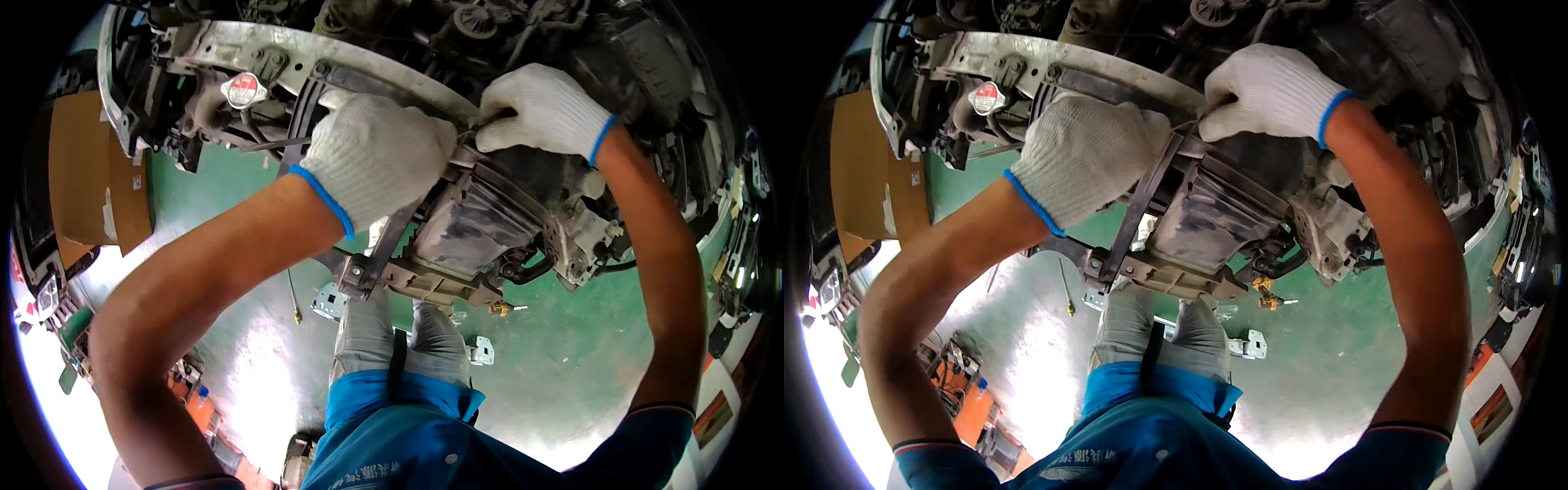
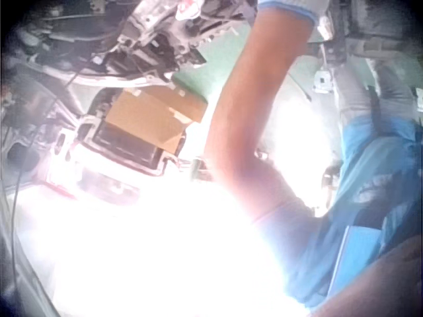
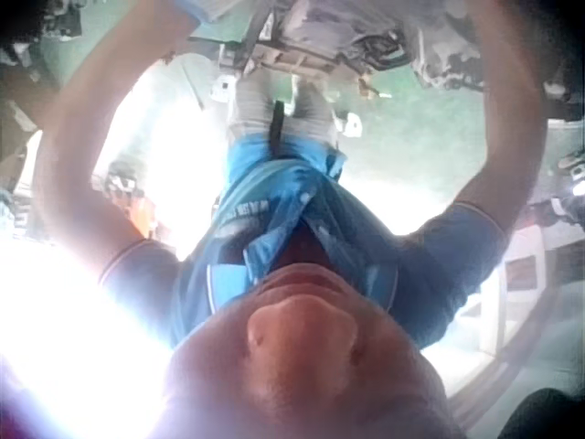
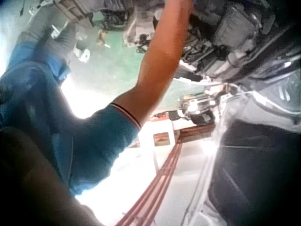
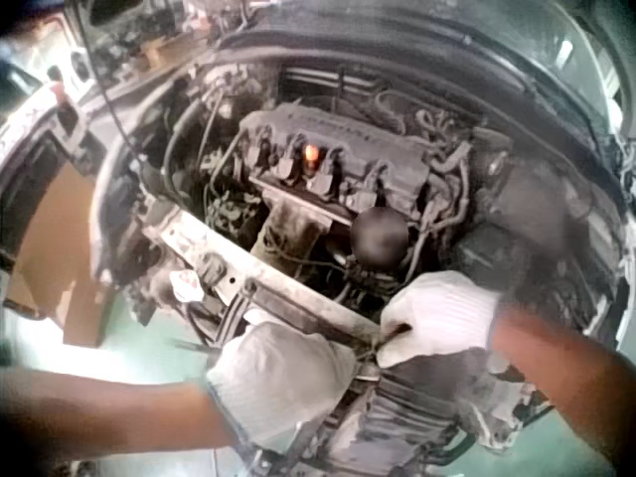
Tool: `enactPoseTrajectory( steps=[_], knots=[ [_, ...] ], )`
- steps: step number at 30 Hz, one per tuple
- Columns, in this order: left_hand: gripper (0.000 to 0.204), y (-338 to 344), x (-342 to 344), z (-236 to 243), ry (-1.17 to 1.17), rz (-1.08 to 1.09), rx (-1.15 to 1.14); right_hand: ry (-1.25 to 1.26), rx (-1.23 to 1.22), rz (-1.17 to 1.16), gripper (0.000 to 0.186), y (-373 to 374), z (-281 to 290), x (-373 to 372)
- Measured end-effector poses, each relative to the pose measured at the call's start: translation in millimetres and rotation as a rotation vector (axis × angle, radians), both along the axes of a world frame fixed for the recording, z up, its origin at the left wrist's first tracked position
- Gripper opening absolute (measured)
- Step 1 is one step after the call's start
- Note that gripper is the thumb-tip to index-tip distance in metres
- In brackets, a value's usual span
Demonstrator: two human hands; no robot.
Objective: The person retrieves small metal fasteners from a container in a workshop and walks to a disassembled vehicle. They then install a large radiator assembly into the front of the car, securing it with the fasteners by hand. The person works on the engine bay components, adjusting and tightening parts of the radiator support structure.
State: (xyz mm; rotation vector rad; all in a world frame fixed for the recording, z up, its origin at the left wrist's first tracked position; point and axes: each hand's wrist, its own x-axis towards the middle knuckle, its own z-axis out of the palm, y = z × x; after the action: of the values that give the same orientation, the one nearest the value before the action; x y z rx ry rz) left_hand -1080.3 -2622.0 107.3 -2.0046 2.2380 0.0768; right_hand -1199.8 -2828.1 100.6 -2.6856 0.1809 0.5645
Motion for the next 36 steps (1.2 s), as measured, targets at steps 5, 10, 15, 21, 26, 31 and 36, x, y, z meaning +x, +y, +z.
enactPoseTrajectory(
  steps=[5,10,15,21,26,31,36],
  knots=[
    [0.009,26,21,22,0.221,0.212,-0.161,-0.479,0.340,-0.279,0.045,2,10,-35],
    [0.011,94,-34,54,1.176,0.958,-0.211,-0.453,0.832,-0.807,0.050,82,44,-150],
    [0.012,130,-145,8,1.201,0.542,-0.065,-0.197,1.132,-1.079,0.045,205,24,-175],
    [0.017,124,-169,12,0.963,0.409,0.161,-0.391,1.514,-1.697,0.033,248,0,-189],
    [0.034,116,-131,-2,0.715,0.459,-0.067,-0.735,1.642,-1.868,0.037,243,-7,-221],
    [0.040,98,-126,-34,0.457,0.296,-0.202,-0.516,1.359,-1.867,0.031,254,1,-247],
    [0.025,93,-121,-38,0.401,0.228,-0.102,-0.472,1.263,-1.959,0.032,281,11,-269]
  ],
)
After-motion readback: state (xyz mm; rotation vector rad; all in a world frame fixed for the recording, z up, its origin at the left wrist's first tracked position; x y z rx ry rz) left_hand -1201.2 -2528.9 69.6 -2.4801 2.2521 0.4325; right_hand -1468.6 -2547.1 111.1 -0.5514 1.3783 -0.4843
